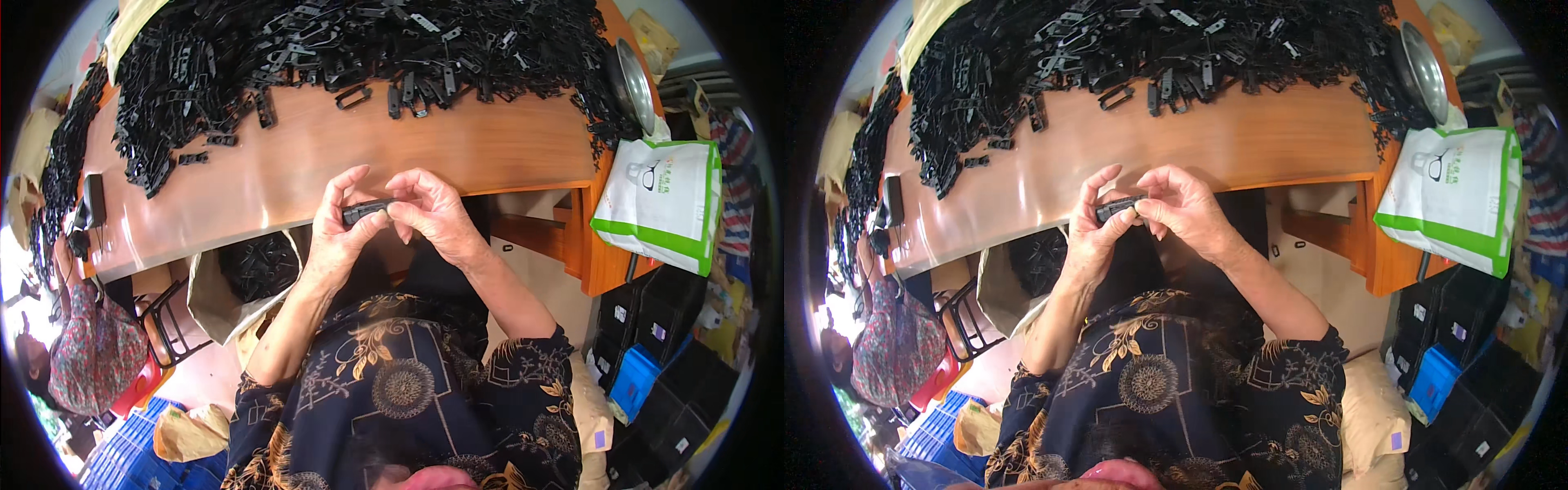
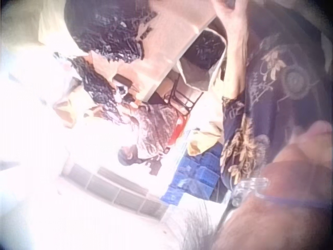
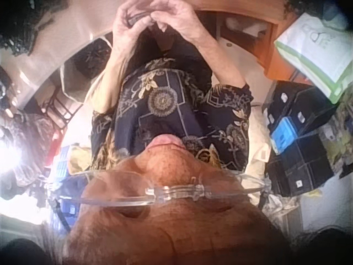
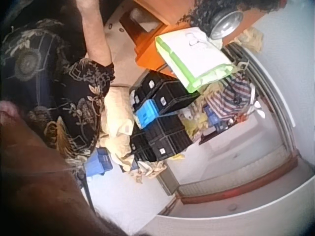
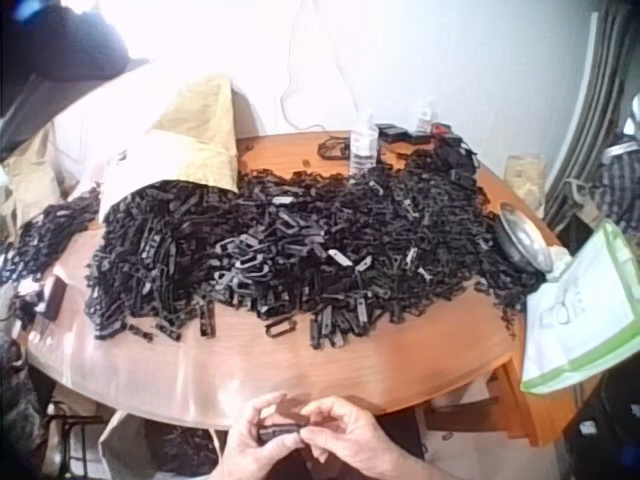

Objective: The person assembles plastic components by hand, picking up pieces from the table, snapping them together, and placing the assembled parts into a bag below the desk.

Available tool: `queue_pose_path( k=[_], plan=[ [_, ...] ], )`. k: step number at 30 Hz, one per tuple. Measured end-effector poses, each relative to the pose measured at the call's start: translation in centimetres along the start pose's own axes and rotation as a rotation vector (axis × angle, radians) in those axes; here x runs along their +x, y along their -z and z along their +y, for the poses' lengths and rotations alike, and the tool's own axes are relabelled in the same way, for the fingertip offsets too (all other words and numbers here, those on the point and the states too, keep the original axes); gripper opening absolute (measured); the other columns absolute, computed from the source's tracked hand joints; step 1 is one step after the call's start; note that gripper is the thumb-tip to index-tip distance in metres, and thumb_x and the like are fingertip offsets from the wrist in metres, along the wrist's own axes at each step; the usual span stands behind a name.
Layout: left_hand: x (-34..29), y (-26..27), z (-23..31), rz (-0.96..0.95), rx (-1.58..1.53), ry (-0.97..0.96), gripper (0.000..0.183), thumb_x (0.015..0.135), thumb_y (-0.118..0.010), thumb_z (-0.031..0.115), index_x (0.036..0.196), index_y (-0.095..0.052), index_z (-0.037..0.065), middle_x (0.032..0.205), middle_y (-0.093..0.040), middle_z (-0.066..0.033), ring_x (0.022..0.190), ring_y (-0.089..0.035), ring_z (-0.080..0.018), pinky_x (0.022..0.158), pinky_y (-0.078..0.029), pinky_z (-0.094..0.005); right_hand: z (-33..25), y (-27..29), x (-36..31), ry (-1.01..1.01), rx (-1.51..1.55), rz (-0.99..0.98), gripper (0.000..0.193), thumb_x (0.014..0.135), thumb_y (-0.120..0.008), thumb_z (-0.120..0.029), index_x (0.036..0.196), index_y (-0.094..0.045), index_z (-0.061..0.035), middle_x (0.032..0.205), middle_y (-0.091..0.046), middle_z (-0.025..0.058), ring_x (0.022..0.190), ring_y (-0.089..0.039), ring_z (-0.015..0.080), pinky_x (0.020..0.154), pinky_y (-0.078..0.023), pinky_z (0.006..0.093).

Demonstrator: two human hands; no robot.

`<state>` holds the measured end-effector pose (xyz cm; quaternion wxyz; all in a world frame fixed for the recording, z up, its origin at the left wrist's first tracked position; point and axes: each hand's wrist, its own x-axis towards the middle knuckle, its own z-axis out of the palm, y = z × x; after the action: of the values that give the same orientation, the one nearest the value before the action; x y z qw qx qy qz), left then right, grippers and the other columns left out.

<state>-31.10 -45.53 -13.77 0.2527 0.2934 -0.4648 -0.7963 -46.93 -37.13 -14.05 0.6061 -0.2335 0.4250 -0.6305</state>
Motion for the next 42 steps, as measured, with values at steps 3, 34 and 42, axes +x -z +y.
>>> queue_pose_path(
  k=[3, 34, 42],
  plan=[
    [0.6, -0.8, 0.2, 0.01, -0.016, -0.039, 0.059, 0.088, -0.074, 0.01, 0.138, -0.043, 0.005, 0.093, -0.064, -0.0038, 0.09, -0.06, -0.0096, 0.086, -0.047, -0.0266, -0.7, 0.1, 0.1, 0.026, -0.026, 0.034, 0.021, 0.092, -0.064, -0.002, 0.111, -0.055, -0.0037, 0.092, -0.059, 0.0039, 0.066, -0.058, 0.0075, 0.055, -0.05, 0.0211],
    [8.2, 3.1, 3.2, 0.001, 0.235, 0.018, 0.013, 0.089, -0.069, 0.011, 0.084, -0.057, 0.007, 0.078, -0.063, -0.0052, 0.056, -0.057, -0.0113, 0.048, -0.044, -0.024, -7.2, 6.7, 1.7, 0.181, -0.149, 0.193, 0.011, 0.095, -0.063, -0.011, 0.104, -0.064, -0.0045, 0.091, -0.07, 0.0051, 0.07, -0.062, 0.0071, 0.061, -0.048, 0.02],
    [2.8, -0.8, 2.6, -0.002, -0.069, -0.055, 0.048, 0.086, -0.073, 0.006, 0.128, -0.049, 0.005, 0.086, -0.06, -0.001, 0.058, -0.054, -0.0056, 0.047, -0.04, -0.0185, -3.2, -0.6, 2.2, 0.122, -0.218, 0.034, 0.004, 0.094, -0.065, -0.009, 0.095, -0.065, -0.0048, 0.088, -0.067, 0.0, 0.071, -0.056, 0.0036, 0.064, -0.047, 0.0192]
  ],
)
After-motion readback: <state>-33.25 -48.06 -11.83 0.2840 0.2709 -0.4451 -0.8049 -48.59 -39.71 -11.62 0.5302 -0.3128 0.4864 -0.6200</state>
